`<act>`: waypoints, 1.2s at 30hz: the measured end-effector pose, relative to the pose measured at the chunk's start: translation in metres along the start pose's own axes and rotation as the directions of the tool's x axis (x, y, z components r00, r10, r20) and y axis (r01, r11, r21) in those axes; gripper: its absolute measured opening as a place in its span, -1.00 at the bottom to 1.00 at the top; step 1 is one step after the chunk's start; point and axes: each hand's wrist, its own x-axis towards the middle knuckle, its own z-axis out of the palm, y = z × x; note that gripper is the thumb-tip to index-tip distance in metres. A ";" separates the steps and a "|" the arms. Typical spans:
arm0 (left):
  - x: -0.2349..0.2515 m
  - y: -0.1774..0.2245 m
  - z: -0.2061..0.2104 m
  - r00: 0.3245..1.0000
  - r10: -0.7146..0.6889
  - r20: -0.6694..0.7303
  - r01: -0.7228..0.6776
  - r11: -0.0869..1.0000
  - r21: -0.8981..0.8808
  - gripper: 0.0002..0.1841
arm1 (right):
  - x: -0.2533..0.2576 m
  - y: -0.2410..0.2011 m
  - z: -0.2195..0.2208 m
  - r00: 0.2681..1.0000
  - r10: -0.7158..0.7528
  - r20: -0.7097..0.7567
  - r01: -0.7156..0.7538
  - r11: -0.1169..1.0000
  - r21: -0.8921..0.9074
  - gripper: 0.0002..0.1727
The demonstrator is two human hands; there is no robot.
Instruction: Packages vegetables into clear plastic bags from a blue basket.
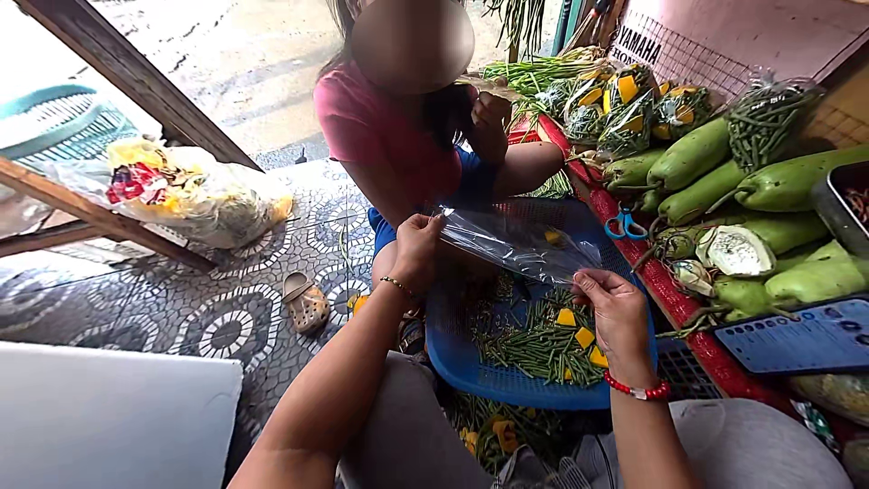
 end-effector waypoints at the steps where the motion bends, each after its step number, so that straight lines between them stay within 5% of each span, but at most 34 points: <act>1: 0.004 -0.004 -0.003 1.000 0.013 0.006 -0.013 0.999 0.048 -0.76 | 0.000 0.001 0.000 0.998 -0.057 -0.007 0.057 0.998 -0.032 -0.77; 3: 0.014 -0.012 -0.008 0.999 0.037 0.026 -0.040 0.990 0.132 -0.71 | -0.001 0.002 0.000 0.990 -0.138 0.015 0.139 0.985 -0.103 -0.63; 6: 0.014 -0.012 -0.010 0.998 0.054 0.014 -0.055 0.985 0.165 -0.71 | -0.001 0.007 0.002 0.968 -0.251 0.023 0.249 0.937 -0.246 -0.86; 8: 0.007 -0.005 -0.009 0.994 0.111 -0.014 -0.104 0.962 0.253 -0.69 | 0.001 0.010 0.005 0.933 -0.358 0.034 0.340 0.849 -0.404 -0.82; 11: -0.026 0.013 -0.011 0.943 0.312 0.116 -0.322 0.765 0.558 -0.37 | -0.001 0.016 0.006 0.886 -0.451 0.108 0.435 0.726 -0.532 -0.77; 14: -0.065 0.028 0.006 0.842 0.434 0.321 -0.539 0.633 0.556 -0.66 | -0.006 0.015 0.024 0.855 -0.485 0.181 0.504 0.698 -0.509 -0.80; 17: -0.089 0.029 0.027 0.801 0.100 0.591 -0.359 0.870 0.339 -0.62 | -0.016 0.012 0.054 0.839 -0.479 0.258 0.541 0.681 -0.493 -0.76; 21: -0.091 0.023 0.029 0.822 -0.065 0.566 0.036 0.997 0.062 -0.78 | -0.023 0.012 0.080 0.810 -0.509 0.291 0.580 0.627 -0.520 -0.81; 26: -0.076 0.022 0.018 0.861 -0.187 0.474 0.344 0.899 -0.270 -0.81 | -0.021 0.029 0.083 0.747 -0.613 0.258 0.665 0.696 -0.271 -0.76; 28: -0.071 0.020 0.015 0.840 -0.222 0.496 0.446 0.803 -0.395 -0.79 | -0.022 0.039 0.081 0.816 -0.536 0.215 0.561 0.825 -0.073 -0.84; 30: -0.074 0.023 0.019 0.840 -0.250 0.482 0.490 0.730 -0.475 -0.79 | -0.026 0.044 0.080 0.935 -0.296 0.195 0.264 0.948 0.175 -0.96; 32: -0.078 0.022 0.024 0.889 -0.198 0.413 0.379 0.823 -0.422 -0.85 | -0.030 0.043 0.078 0.977 -0.030 0.211 -0.031 0.960 0.280 -0.92; 33: -0.080 0.021 0.025 0.915 -0.115 0.387 0.253 0.911 -0.326 -0.86 | -0.032 0.042 0.077 0.982 -0.008 0.187 -0.042 0.964 0.264 -0.91; 36: -0.082 0.015 0.027 0.901 0.068 0.429 -0.032 0.995 -0.090 -0.87 | -0.032 0.037 0.069 0.956 -0.233 0.177 0.217 0.970 0.104 -0.39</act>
